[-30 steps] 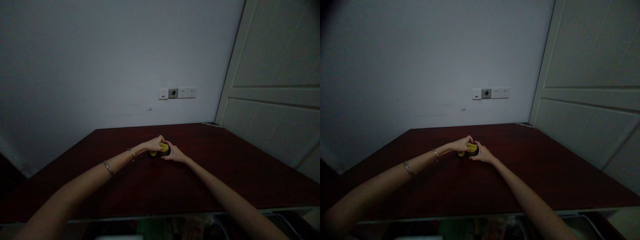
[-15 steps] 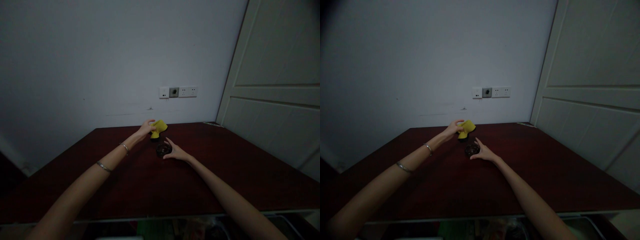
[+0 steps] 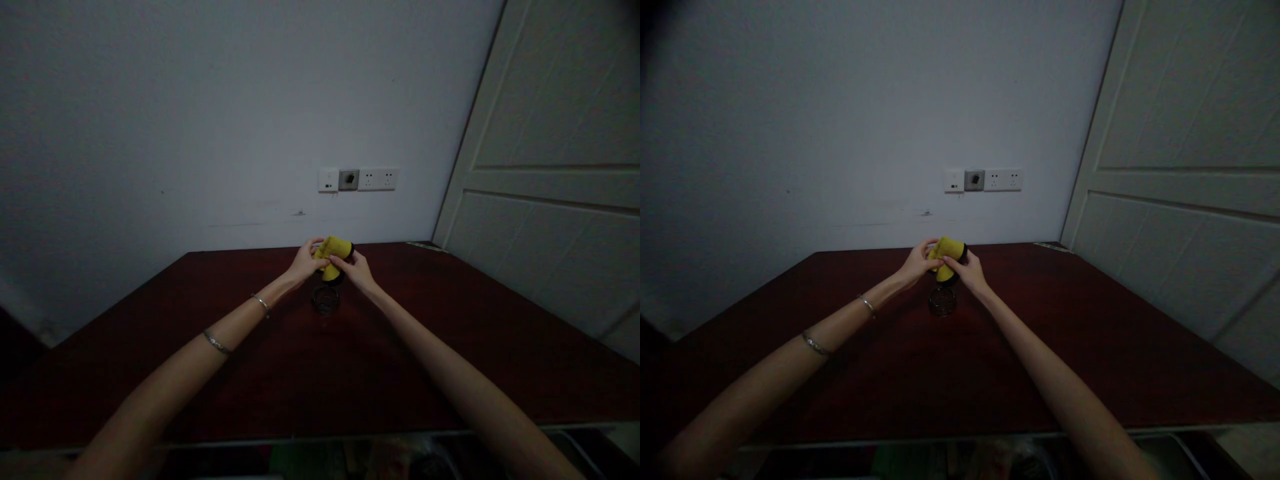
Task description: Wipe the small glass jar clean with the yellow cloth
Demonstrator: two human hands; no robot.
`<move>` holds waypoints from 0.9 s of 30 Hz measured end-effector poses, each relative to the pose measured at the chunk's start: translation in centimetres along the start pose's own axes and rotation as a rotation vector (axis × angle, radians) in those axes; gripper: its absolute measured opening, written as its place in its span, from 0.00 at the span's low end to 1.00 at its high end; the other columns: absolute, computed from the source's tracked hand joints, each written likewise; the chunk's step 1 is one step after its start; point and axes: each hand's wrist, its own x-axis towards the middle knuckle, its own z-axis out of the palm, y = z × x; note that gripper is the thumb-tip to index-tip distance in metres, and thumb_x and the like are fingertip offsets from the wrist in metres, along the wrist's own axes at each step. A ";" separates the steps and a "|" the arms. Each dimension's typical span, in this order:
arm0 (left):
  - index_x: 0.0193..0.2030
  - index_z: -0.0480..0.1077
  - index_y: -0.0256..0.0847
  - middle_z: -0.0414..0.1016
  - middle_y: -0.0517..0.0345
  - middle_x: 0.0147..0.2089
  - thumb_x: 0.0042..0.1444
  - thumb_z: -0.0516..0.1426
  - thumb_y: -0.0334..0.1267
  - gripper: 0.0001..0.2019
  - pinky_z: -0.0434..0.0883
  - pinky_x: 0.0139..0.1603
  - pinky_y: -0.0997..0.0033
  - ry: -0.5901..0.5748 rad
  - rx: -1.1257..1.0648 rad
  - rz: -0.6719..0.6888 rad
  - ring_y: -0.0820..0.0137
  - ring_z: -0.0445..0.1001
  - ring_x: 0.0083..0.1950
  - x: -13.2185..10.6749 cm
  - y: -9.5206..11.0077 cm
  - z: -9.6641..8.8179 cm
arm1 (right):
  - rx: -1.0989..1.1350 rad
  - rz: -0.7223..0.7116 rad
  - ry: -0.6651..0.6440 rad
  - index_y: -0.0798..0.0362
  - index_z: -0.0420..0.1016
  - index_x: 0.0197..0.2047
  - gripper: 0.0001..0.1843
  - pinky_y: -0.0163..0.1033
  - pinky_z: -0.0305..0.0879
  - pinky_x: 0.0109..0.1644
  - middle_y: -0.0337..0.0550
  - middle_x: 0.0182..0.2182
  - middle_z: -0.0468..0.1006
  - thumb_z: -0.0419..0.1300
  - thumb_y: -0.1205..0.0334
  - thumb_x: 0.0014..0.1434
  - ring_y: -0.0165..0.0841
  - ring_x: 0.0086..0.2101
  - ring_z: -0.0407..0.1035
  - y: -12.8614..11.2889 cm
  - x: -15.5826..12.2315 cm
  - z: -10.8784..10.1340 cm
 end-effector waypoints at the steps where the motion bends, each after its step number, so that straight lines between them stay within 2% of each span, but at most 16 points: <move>1: 0.53 0.58 0.36 0.71 0.50 0.43 0.40 0.60 0.26 0.31 0.69 0.40 0.67 -0.014 0.030 0.024 0.69 0.72 0.39 0.1 -0.3 0.0 | -0.025 -0.023 0.020 0.58 0.70 0.46 0.31 0.47 0.67 0.50 0.50 0.44 0.76 0.64 0.47 0.43 0.41 0.44 0.71 -0.1 0.2 -0.1; 3: 0.54 0.57 0.37 0.70 0.48 0.46 0.40 0.61 0.27 0.31 0.68 0.46 0.62 -0.048 0.106 0.045 0.66 0.71 0.44 0.0 -1.0 -0.5 | -0.075 -0.064 0.056 0.58 0.71 0.45 0.29 0.47 0.66 0.50 0.49 0.43 0.77 0.64 0.48 0.43 0.41 0.43 0.71 -0.2 0.7 -0.9; 6: 0.58 0.54 0.37 0.65 0.41 0.53 0.40 0.64 0.33 0.37 0.63 0.53 0.54 -0.093 0.298 -0.016 0.59 0.66 0.55 -1.0 -2.4 -2.3 | -0.135 -0.057 0.079 0.57 0.71 0.46 0.27 0.48 0.67 0.48 0.49 0.43 0.77 0.63 0.48 0.45 0.41 0.42 0.71 0.0 1.4 -3.0; 9: 0.63 0.47 0.38 0.58 0.35 0.60 0.39 0.65 0.41 0.45 0.59 0.57 0.50 -0.260 0.431 -0.124 0.54 0.60 0.60 -2.6 -4.3 -4.2 | -0.217 0.026 -0.024 0.57 0.72 0.45 0.26 0.48 0.69 0.46 0.49 0.41 0.77 0.63 0.49 0.45 0.41 0.40 0.72 0.2 1.7 -4.9; 10: 0.64 0.45 0.38 0.56 0.34 0.61 0.38 0.66 0.42 0.48 0.57 0.59 0.50 -0.325 0.455 -0.149 0.53 0.58 0.61 -3.2 -4.9 -4.5 | -0.233 0.050 -0.065 0.56 0.72 0.45 0.26 0.48 0.69 0.45 0.49 0.40 0.78 0.64 0.50 0.45 0.40 0.39 0.72 0.1 1.7 -5.2; 12: 0.65 0.40 0.37 0.54 0.32 0.62 0.37 0.66 0.44 0.53 0.56 0.60 0.49 -0.383 0.460 -0.169 0.53 0.58 0.62 -4.3 -5.9 -4.5 | -0.244 0.090 -0.174 0.55 0.72 0.46 0.26 0.46 0.70 0.42 0.47 0.38 0.78 0.64 0.51 0.45 0.39 0.36 0.73 -0.2 1.7 -5.5; 15: 0.66 0.35 0.37 0.54 0.33 0.62 0.35 0.67 0.43 0.57 0.54 0.61 0.49 -0.414 0.417 -0.125 0.54 0.58 0.62 -5.3 -6.7 -3.4 | -0.287 0.102 -0.467 0.53 0.73 0.45 0.23 0.43 0.70 0.39 0.43 0.38 0.78 0.64 0.52 0.46 0.37 0.36 0.73 -1.0 1.6 -5.1; 17: 0.66 0.34 0.38 0.54 0.35 0.62 0.36 0.67 0.41 0.57 0.53 0.62 0.49 -0.436 0.366 -0.034 0.55 0.57 0.63 -5.7 -6.7 -2.5 | -0.379 0.053 -0.680 0.51 0.75 0.43 0.21 0.42 0.69 0.41 0.40 0.38 0.78 0.63 0.52 0.47 0.37 0.37 0.72 -1.4 1.8 -4.4; 19: 0.66 0.33 0.39 0.52 0.35 0.63 0.36 0.67 0.41 0.57 0.52 0.63 0.49 -0.414 0.357 0.010 0.55 0.54 0.64 -6.0 -6.6 -1.9 | -0.507 -0.027 -0.821 0.49 0.76 0.43 0.19 0.43 0.67 0.44 0.38 0.38 0.78 0.64 0.55 0.46 0.38 0.39 0.72 -1.6 2.1 -3.6; 22: 0.66 0.33 0.38 0.49 0.35 0.65 0.36 0.67 0.41 0.57 0.52 0.63 0.50 -0.384 0.381 0.028 0.55 0.53 0.65 -6.2 -6.9 -1.7 | -0.704 -0.126 -0.900 0.46 0.77 0.42 0.17 0.43 0.65 0.46 0.37 0.38 0.78 0.64 0.60 0.46 0.39 0.40 0.71 -1.7 2.4 -2.1; 27: 0.65 0.37 0.36 0.52 0.36 0.64 0.36 0.67 0.44 0.55 0.54 0.63 0.51 -0.330 0.407 0.059 0.54 0.54 0.64 -6.1 -8.0 -2.0 | -1.042 -0.207 -0.879 0.41 0.75 0.43 0.19 0.40 0.64 0.40 0.40 0.40 0.77 0.62 0.65 0.46 0.41 0.41 0.71 -2.1 1.7 0.1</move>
